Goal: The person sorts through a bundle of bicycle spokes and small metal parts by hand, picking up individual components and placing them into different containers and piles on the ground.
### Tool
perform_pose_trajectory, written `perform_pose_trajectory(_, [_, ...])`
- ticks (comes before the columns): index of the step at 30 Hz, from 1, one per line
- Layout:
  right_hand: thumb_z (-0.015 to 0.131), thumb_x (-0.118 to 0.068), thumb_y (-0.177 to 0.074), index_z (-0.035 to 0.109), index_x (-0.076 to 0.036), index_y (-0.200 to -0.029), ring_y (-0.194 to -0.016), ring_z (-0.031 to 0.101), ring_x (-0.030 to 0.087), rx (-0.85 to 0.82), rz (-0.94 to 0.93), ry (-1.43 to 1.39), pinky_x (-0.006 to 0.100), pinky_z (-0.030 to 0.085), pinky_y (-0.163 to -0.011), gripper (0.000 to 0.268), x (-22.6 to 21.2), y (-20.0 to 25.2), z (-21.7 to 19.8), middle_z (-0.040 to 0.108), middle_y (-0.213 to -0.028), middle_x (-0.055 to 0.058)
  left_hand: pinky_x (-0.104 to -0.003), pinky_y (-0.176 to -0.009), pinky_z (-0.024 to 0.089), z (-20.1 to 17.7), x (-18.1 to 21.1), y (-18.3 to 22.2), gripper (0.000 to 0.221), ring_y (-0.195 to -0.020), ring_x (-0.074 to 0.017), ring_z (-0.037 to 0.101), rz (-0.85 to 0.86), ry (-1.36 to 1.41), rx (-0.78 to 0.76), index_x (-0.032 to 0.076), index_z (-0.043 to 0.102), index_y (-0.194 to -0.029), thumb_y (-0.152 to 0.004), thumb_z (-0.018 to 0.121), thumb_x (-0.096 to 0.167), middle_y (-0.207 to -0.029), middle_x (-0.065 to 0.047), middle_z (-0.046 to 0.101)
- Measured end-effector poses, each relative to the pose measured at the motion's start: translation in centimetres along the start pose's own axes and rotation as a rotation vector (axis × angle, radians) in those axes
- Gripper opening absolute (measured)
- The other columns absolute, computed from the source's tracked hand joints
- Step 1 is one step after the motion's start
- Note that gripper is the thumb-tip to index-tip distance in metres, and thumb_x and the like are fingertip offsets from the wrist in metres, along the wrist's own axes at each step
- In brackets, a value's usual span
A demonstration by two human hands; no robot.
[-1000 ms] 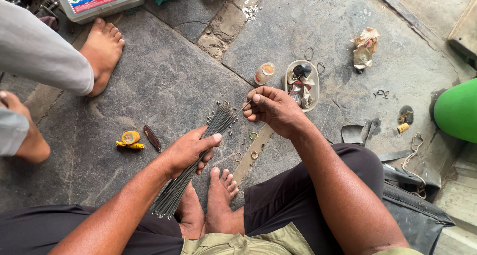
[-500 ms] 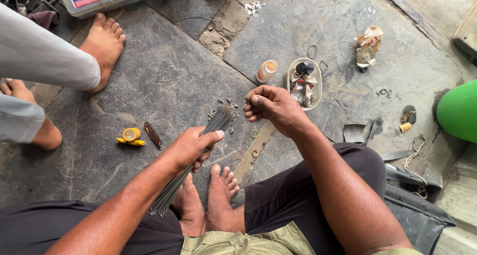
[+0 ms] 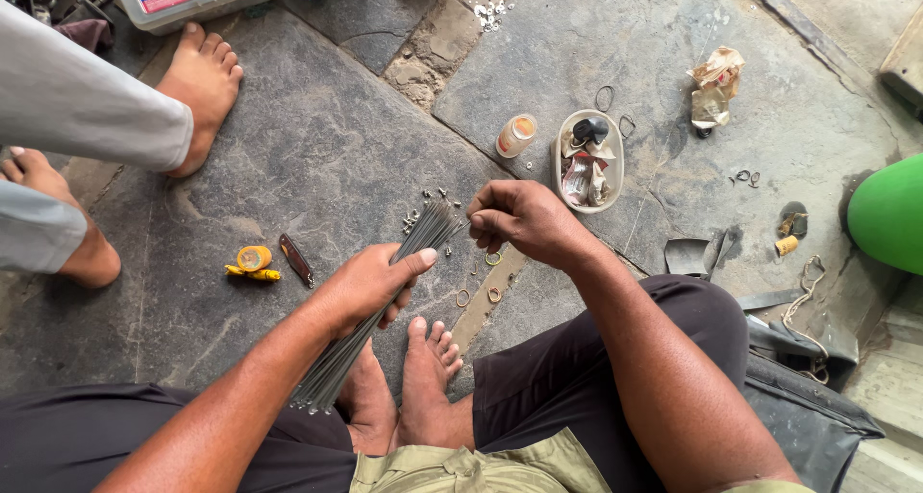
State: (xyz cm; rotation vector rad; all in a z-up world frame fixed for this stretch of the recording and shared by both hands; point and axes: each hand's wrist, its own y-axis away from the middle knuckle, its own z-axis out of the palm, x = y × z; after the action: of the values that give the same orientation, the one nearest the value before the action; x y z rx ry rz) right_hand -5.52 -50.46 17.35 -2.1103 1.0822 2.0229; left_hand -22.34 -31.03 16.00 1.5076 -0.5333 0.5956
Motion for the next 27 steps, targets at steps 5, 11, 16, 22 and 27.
perform_pose_trajectory(5, [0.061, -0.015, -0.1, 0.068, -0.001, -0.1, -0.072, 0.071, 0.013, 0.178, 0.021, 0.006, 0.028, 0.06, -0.067, 0.016, 0.5, -0.3, -1.3, 0.074, -0.08, 0.006, -0.031, -0.04, 0.047, 0.1, 0.4, 0.2, 0.039, -0.044, -0.0117, 0.056, 0.09, -0.055, 0.035, 0.006, 0.06, -0.088, -0.085, 0.077, 0.041, -0.06, -0.001, 0.054])
perform_pose_trajectory(11, [0.064, -0.016, -0.099, 0.069, -0.001, -0.097, -0.073, 0.07, 0.012, 0.18, 0.069, -0.055, 0.028, 0.057, -0.067, 0.016, 1.5, -0.5, -1.6, 0.074, -0.081, 0.006, -0.031, -0.043, 0.048, -0.2, 0.4, 0.0, 0.031, -0.047, -0.0134, 0.057, 0.149, 0.146, 0.196, 0.004, 0.066, -0.099, -0.083, 0.08, 0.026, -0.063, -0.004, 0.059])
perform_pose_trajectory(16, [0.067, -0.016, -0.098, 0.069, 0.0, -0.097, -0.071, 0.069, 0.013, 0.143, 0.075, -0.152, 0.029, 0.057, -0.066, 0.016, 2.0, -0.7, -1.6, 0.073, -0.079, 0.007, -0.027, -0.051, 0.054, -0.6, -1.0, -0.8, 0.03, -0.057, -0.0092, 0.06, 0.288, 0.356, 0.091, 0.001, 0.073, -0.111, -0.085, 0.079, 0.013, -0.069, 0.0, 0.064])
perform_pose_trajectory(22, [0.068, -0.013, -0.097, 0.072, 0.003, -0.109, -0.074, 0.072, 0.018, 0.187, 0.071, -0.251, 0.032, 0.06, -0.069, 0.021, 2.4, -1.1, -1.7, 0.074, -0.083, 0.011, -0.027, -0.047, 0.052, -0.1, -0.9, -0.9, 0.023, -0.055, -0.0086, 0.059, 0.205, 0.316, 0.163, 0.003, 0.072, -0.104, -0.084, 0.079, 0.014, -0.068, 0.0, 0.063])
perform_pose_trajectory(27, [0.062, -0.013, -0.098, 0.069, 0.003, -0.12, -0.089, 0.075, 0.019, 0.121, 0.014, -0.426, 0.032, 0.063, -0.082, 0.028, 2.6, -1.1, -2.0, 0.077, -0.097, 0.012, -0.026, -0.044, 0.051, -0.3, -0.2, -0.7, 0.021, -0.052, -0.0078, 0.058, 0.229, 0.25, 0.18, 0.002, 0.072, -0.099, -0.085, 0.079, 0.015, -0.066, 0.0, 0.063])
